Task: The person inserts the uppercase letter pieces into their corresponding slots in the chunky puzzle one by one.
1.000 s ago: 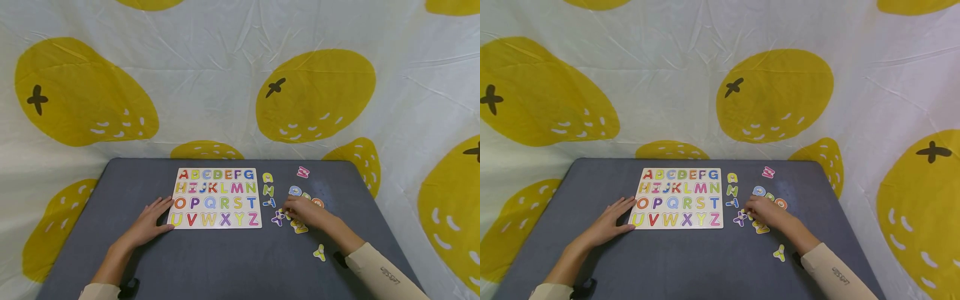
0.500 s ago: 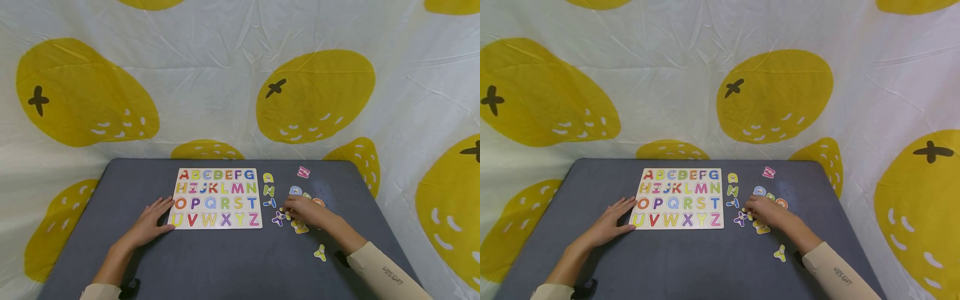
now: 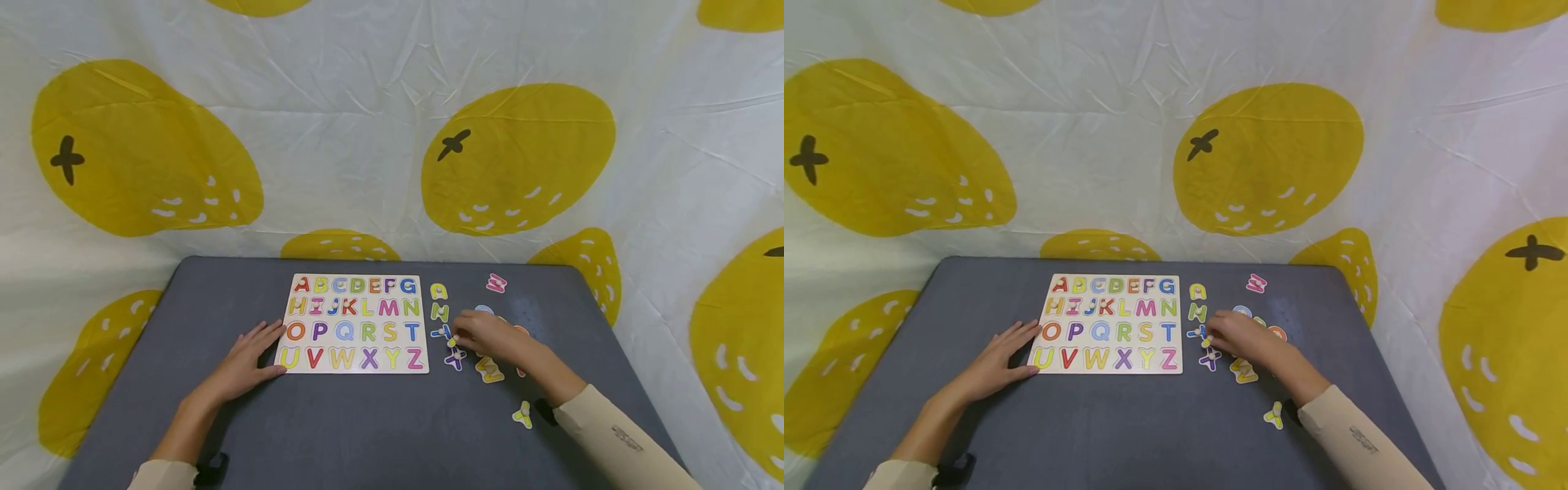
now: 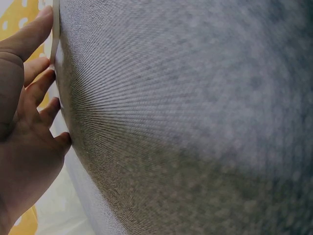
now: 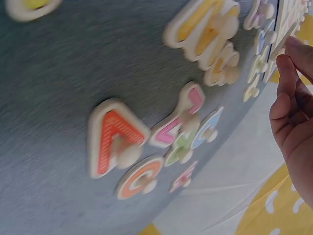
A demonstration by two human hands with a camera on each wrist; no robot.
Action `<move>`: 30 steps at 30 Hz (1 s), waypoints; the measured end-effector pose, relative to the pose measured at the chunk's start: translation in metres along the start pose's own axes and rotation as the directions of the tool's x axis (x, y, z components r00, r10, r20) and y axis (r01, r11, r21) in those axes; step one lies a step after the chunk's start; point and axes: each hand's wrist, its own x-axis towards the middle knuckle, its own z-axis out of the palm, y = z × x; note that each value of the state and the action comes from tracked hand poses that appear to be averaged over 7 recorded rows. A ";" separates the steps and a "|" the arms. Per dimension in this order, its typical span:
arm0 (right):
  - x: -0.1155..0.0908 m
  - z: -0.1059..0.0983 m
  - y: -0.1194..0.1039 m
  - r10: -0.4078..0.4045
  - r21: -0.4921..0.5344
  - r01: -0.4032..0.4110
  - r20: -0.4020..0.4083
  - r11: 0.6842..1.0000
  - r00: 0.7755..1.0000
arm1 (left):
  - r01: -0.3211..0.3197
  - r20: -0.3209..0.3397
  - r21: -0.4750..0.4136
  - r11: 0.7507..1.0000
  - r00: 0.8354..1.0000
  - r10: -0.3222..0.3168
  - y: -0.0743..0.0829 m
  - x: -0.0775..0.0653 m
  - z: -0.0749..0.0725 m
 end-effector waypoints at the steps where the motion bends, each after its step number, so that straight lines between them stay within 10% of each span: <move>1: 0.003 0.000 -0.001 0.005 0.002 -0.005 0.006 1.000 1.000 | 0.000 -0.001 -0.001 1.000 1.000 0.000 0.000 0.000 0.000; 30: 0.135 0.017 -0.039 0.138 0.049 -0.139 0.029 0.989 0.990 | 0.004 -0.006 0.001 1.000 1.000 -0.004 -0.003 -0.001 0.002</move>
